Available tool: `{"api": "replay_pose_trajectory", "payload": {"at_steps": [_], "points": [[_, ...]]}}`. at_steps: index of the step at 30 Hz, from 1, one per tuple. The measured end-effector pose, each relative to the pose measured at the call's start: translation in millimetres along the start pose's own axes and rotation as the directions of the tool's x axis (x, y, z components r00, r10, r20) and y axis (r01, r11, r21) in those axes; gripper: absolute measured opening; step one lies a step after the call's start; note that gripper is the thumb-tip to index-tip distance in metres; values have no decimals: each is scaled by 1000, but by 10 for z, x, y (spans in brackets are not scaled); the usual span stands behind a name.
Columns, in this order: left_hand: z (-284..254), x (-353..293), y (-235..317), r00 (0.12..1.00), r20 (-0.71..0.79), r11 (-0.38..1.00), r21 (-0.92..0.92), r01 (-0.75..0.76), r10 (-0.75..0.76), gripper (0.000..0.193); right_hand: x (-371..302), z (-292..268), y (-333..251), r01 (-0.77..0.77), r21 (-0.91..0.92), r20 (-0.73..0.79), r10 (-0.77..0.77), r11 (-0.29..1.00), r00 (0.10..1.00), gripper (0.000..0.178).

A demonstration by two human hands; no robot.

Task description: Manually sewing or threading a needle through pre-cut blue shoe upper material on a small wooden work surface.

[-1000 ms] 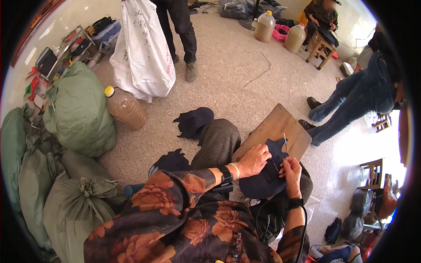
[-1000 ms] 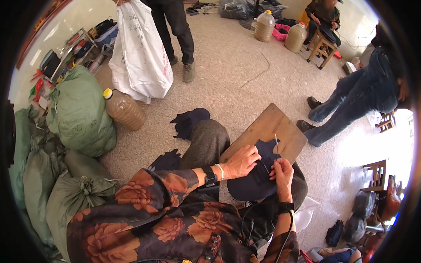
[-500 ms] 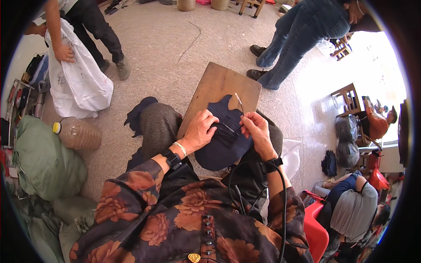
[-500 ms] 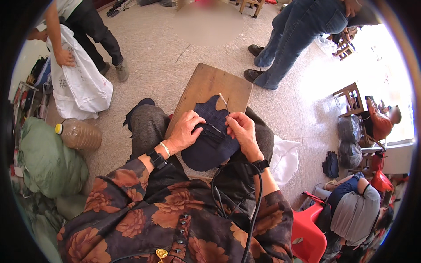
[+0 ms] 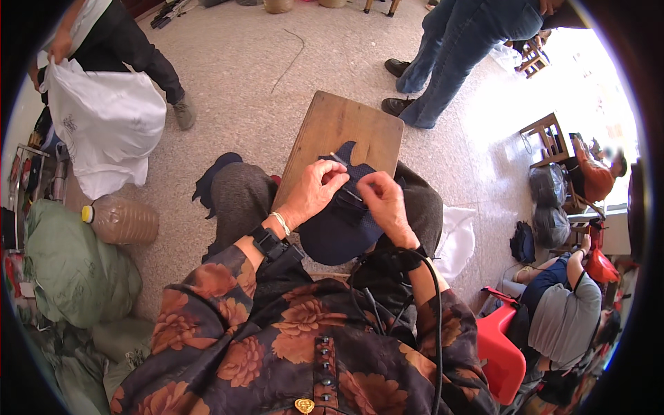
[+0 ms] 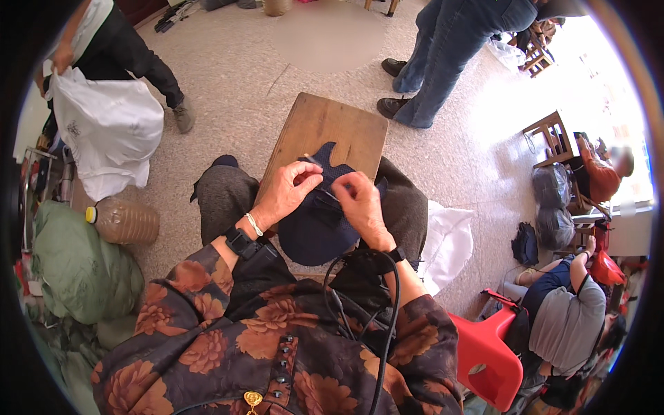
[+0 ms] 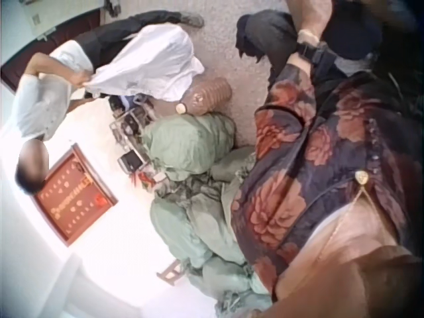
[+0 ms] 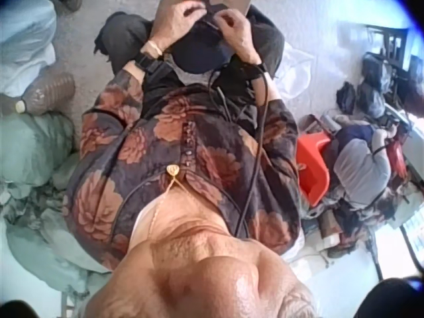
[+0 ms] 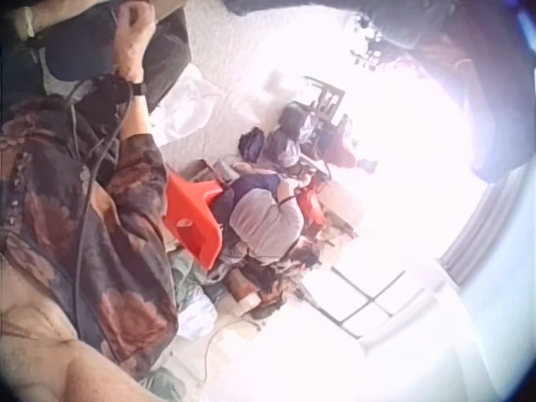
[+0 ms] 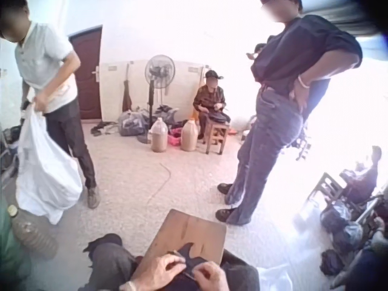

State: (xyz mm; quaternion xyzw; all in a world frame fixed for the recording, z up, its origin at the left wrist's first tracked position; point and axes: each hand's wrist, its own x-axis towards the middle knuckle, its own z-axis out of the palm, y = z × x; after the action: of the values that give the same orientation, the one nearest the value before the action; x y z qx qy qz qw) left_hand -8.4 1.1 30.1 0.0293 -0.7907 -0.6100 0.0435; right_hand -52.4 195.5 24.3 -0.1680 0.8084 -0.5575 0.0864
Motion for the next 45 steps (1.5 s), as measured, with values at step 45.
{"api": "replay_pose_trajectory", "payload": {"at_steps": [45], "points": [[-35,14,-444,936,104,884,309,-352,336,20,158,-17,5,283,-510,292,-145,813,945,10]]}}
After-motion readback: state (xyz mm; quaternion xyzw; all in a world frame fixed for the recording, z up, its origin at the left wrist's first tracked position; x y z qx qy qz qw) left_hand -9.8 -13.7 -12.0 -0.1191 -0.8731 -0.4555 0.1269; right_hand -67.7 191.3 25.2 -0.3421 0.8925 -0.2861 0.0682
